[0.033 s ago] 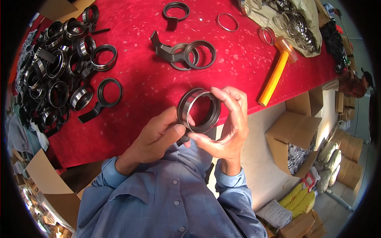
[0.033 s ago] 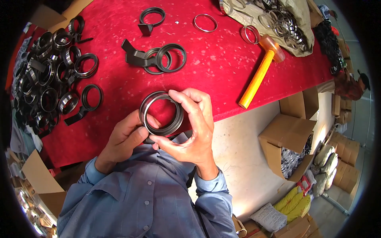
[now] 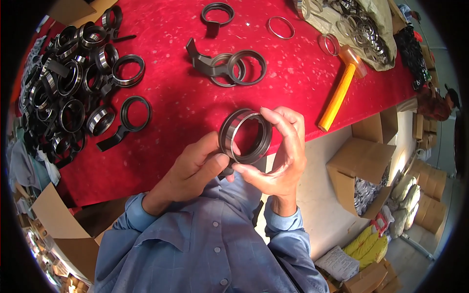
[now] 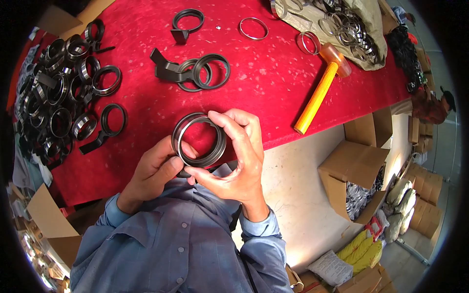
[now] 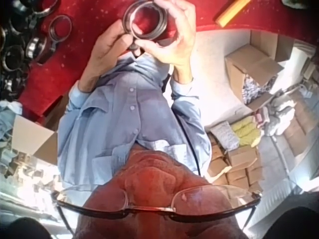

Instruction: The person assembles industrial metal clamps by hand at a manufacturing workstation.

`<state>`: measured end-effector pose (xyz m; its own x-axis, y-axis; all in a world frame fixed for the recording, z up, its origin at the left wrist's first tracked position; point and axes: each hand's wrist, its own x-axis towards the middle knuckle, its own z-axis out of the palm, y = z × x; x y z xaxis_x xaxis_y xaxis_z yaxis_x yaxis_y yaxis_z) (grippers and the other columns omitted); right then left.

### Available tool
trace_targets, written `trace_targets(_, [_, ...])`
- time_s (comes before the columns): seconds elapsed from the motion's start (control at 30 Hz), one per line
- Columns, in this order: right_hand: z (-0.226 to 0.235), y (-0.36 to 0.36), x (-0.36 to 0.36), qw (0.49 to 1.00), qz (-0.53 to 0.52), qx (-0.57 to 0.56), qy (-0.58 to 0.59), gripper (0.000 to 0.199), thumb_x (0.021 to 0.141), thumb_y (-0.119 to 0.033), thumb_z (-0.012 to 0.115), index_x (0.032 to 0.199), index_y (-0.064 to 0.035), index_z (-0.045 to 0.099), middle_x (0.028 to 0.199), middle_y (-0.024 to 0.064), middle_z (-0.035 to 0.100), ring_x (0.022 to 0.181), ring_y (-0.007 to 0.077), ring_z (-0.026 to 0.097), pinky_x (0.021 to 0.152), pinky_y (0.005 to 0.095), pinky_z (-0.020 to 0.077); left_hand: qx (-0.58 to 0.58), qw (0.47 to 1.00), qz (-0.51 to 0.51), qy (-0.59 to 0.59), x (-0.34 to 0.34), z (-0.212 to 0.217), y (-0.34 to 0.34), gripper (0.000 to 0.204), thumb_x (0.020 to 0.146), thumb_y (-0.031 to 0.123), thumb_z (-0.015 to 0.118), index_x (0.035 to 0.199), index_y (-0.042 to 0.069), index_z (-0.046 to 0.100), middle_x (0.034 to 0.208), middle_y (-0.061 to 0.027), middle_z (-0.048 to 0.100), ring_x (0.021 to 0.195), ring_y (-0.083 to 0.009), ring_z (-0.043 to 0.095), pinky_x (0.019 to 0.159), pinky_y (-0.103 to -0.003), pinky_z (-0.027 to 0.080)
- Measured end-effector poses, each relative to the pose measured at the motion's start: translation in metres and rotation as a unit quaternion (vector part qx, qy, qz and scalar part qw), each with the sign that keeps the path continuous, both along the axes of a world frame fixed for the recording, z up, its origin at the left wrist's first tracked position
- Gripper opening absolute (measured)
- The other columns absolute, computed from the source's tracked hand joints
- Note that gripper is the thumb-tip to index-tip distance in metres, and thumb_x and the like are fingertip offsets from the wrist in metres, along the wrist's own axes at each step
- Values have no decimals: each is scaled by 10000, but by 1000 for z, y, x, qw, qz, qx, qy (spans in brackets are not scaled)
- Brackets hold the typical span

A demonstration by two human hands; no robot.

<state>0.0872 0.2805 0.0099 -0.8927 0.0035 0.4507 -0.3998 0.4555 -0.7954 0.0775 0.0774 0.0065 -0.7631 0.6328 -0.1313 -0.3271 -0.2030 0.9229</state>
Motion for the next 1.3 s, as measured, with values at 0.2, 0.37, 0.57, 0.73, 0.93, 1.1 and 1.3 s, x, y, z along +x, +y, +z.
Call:
trace_targets(0.2, [-2, 2, 3, 999, 11, -28, -11, 873, 498, -323, 933, 1218, 63, 627, 1153, 169, 535, 1118, 293, 539, 948, 401, 460, -1, 1000, -2, 13, 5, 0, 1, 175, 1023, 86, 452, 1155, -3, 525, 965, -72, 608, 769, -92, 576, 678, -267, 484])
trace_targets(0.37, [-6, 2, 3, 998, 30, -52, -21, 909, 514, -368, 957, 1227, 74, 610, 1193, 170, 507, 1136, 285, 533, 964, 400, 453, 3, 1000, 11, 16, 7, 1, -1, 176, 1032, 104, 466, 1154, -7, 524, 958, -71, 598, 756, -94, 569, 671, -258, 478])
trace_targets(0.57, [-9, 5, 4, 996, 51, -63, -40, 983, 502, -380, 990, 1264, 75, 568, 1249, 167, 462, 1150, 272, 533, 988, 397, 448, 6, 999, 17, 32, 8, 0, -1, 168, 1028, 103, 471, 1137, -4, 541, 964, -80, 599, 760, -94, 576, 650, -266, 478])
trace_targets(0.73, [-10, 2, 1, 980, 94, -155, -77, 1014, 506, -361, 1002, 1296, 54, 519, 1291, 151, 442, 1169, 262, 539, 1001, 389, 444, 4, 999, 16, 45, 8, 1, -2, 167, 983, 64, 505, 1124, -9, 554, 966, -81, 608, 761, -100, 590, 663, -261, 483])
trace_targets(0.93, [-12, -3, 1, 975, 93, -183, -82, 1008, 550, -412, 980, 1317, 45, 514, 1291, 142, 497, 1170, 243, 547, 1012, 378, 447, -46, 983, 106, 143, 6, -4, -4, 316, 807, 161, 754, 1042, 14, 603, 879, -56, 666, 751, -102, 627, 663, -250, 488])
trace_targets(1.1, [0, -9, 6, 899, 115, -384, -179, 757, 812, -300, 838, 1361, 98, 503, 1212, 128, 545, 1054, 168, 563, 944, 300, 453, -104, 935, 157, 300, 5, -15, -7, 312, 704, 205, 842, 906, 55, 659, 758, -48, 648, 627, -153, 623, 547, -268, 445])
trace_targets(1.3, [-6, 2, 8, 912, 147, -351, -152, 503, 865, -292, 786, 1176, 81, 656, 1062, 123, 603, 921, 157, 576, 753, 266, 463, -130, 852, 136, 489, -5, -11, -2, 358, 674, 243, 854, 896, 52, 649, 821, -56, 677, 651, -225, 628, 628, -361, 464])
